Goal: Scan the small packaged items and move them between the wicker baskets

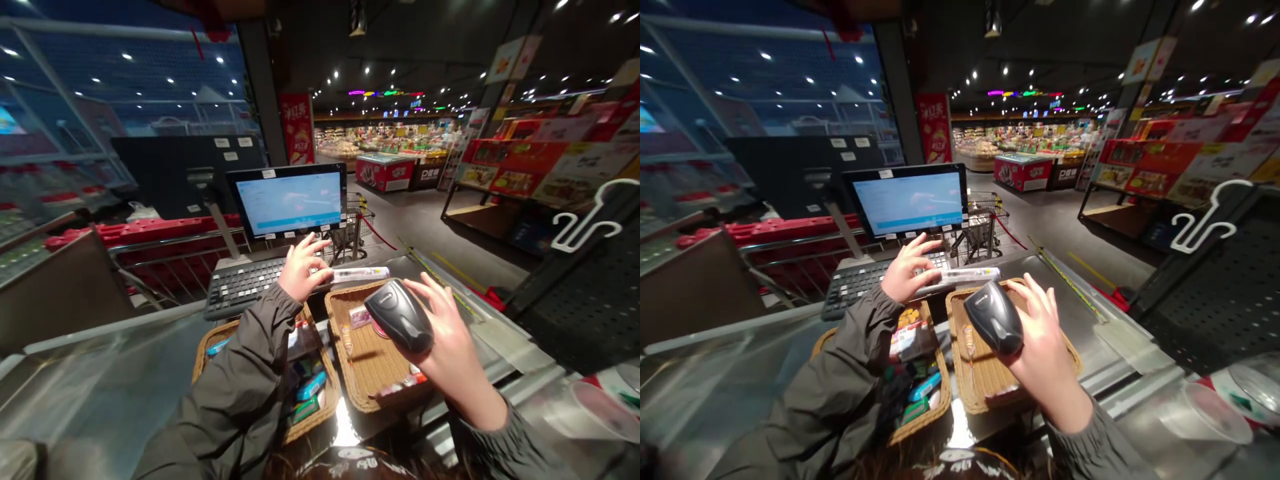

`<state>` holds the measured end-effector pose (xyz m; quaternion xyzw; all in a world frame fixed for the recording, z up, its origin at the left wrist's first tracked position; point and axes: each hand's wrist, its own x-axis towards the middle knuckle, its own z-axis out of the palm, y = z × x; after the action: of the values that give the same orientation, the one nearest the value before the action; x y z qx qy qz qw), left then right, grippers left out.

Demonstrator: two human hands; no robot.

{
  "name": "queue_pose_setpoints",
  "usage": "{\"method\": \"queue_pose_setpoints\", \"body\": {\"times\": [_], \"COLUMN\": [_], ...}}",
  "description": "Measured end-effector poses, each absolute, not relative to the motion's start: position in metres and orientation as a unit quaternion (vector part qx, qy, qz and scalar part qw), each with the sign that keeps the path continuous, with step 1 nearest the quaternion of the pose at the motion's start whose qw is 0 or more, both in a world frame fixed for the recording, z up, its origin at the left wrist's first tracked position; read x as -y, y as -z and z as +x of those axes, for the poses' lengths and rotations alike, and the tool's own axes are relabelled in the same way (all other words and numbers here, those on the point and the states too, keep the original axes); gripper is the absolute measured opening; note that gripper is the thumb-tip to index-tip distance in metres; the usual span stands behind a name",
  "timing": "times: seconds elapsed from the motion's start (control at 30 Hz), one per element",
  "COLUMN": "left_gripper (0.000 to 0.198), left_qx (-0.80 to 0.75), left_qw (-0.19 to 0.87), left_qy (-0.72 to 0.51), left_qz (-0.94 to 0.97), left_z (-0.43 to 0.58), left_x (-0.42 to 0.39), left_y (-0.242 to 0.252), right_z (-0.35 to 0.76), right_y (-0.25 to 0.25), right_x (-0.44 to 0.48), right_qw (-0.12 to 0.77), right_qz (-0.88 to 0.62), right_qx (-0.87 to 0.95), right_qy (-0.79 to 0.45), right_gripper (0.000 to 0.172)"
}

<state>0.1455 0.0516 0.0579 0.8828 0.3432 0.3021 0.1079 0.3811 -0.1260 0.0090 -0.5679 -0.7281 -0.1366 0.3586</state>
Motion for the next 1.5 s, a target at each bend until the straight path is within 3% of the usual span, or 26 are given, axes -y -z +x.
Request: {"method": "queue_pose_setpoints", "body": {"times": [0.47,0.8,1.13,1.5], "left_gripper": [0.026,0.03,0.028,0.03], "left_qx": [-0.407,-0.406,-0.425,-0.492], "left_qw": [0.067,0.07,0.087,0.135], "left_qy": [-0.35,-0.38,-0.351,-0.264], "left_qz": [0.841,0.828,0.83,0.818], "left_z": [0.044,0.007,-0.015,-0.043], "left_x": [-0.003,0.011,0.017,0.028], "left_y": [-0.074,-0.069,-0.05,0.005], "right_z": [0.305,0.275,0.262,0.255], "right_y": [-0.019,-0.017,-0.01,0.0], "right_x": [0.13,0.14,0.151,0.154], "right_qw": [0.367,0.355,0.346,0.309], "right_qz": [-0.473,-0.471,-0.493,-0.517], "right_qx": [0.792,0.801,0.795,0.797], "right_qy": [0.117,0.102,0.077,0.041], "right_gripper": [0.033,0.042,0.034,0.045]}}
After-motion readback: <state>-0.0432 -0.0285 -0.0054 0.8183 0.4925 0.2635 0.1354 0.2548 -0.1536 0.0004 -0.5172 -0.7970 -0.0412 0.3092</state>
